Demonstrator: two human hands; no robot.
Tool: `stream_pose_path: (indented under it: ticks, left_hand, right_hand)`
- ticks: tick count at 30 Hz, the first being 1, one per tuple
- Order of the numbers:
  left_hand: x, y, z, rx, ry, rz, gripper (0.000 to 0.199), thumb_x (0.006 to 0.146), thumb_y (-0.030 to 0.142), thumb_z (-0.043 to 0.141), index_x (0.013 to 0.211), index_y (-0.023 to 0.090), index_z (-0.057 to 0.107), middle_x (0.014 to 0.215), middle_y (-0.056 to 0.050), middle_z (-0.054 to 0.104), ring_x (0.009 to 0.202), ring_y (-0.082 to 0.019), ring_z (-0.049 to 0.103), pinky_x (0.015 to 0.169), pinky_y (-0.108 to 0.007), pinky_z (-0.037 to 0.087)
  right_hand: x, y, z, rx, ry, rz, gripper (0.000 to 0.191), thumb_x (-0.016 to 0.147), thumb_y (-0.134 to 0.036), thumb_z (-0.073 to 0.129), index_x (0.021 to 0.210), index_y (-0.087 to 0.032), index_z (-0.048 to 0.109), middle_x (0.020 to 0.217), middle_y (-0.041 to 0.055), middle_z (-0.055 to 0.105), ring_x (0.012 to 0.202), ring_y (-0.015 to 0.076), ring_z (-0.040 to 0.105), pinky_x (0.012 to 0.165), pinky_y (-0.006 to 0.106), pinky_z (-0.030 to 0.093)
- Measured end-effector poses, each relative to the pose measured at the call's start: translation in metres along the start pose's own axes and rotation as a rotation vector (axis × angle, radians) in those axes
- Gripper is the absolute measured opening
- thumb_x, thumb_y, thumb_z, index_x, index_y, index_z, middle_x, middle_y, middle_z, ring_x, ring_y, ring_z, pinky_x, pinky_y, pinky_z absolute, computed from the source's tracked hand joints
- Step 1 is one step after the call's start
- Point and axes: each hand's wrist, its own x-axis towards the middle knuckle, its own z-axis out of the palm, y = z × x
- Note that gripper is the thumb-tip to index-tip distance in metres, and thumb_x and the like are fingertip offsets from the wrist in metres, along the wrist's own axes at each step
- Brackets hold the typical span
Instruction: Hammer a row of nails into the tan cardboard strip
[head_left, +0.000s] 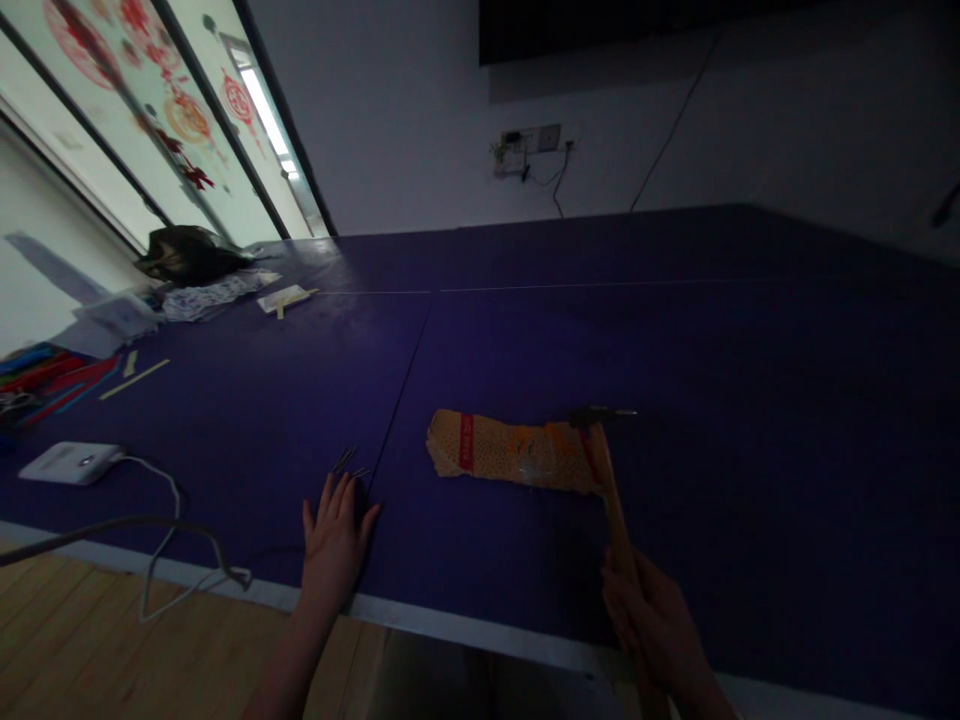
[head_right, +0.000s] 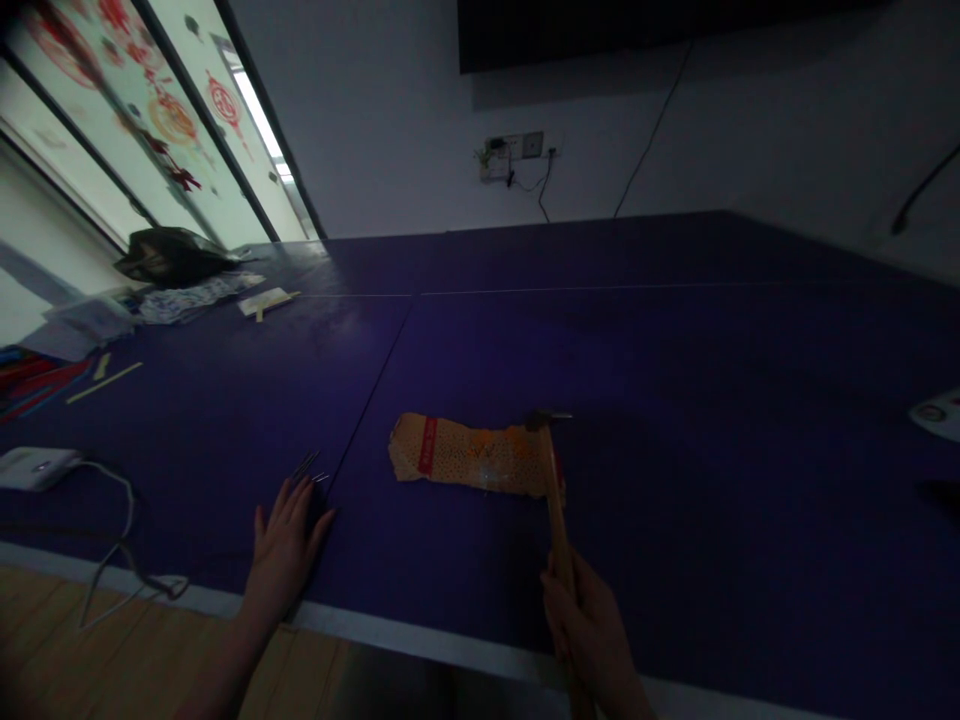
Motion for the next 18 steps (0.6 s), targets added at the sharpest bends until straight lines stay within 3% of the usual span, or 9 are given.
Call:
stream_pose_path:
  ticks: [10,14,18]
  left_hand:
    - [0.0,0.004,-0.006,0.047,0.012,-0.004,0.034,0.086,0.033,0.037,0.107,0.014,0.056,0.121,-0.014,0.053,0.119,-0.032,0.038,0.094,-0.058,0.028]
    - [0.001,0.003,-0.008,0.029,0.036,-0.024,0.025,0.083,0.03,0.043,0.096,0.019,0.061,0.112,-0.011,0.058,0.111,-0.031,0.043,0.087,-0.048,0.037]
    - [0.001,0.003,-0.015,-0.005,-0.04,-0.013,0.023,0.084,0.026,0.042,0.09,0.018,0.062,0.096,-0.01,0.063,0.096,-0.027,0.051,0.08,-0.042,0.038]
  right_hand:
    - [0.0,-0.006,0.002,0.034,0.011,0.03,0.032,0.069,-0.045,0.059,0.081,-0.018,0.049,0.04,-0.0095,0.04,0.029,0.0065,0.035,0.028,0.018,0.028]
    - [0.0,-0.002,0.0,0.023,0.008,0.031,0.032,0.072,-0.047,0.056,0.084,-0.018,0.049,0.039,-0.0095,0.039,0.028,0.007,0.035,0.028,0.019,0.028]
    - [0.0,-0.003,0.001,0.033,0.037,0.043,0.033,0.069,-0.046,0.059,0.085,-0.018,0.05,0.044,-0.0086,0.042,0.031,0.0073,0.038,0.029,0.019,0.03]
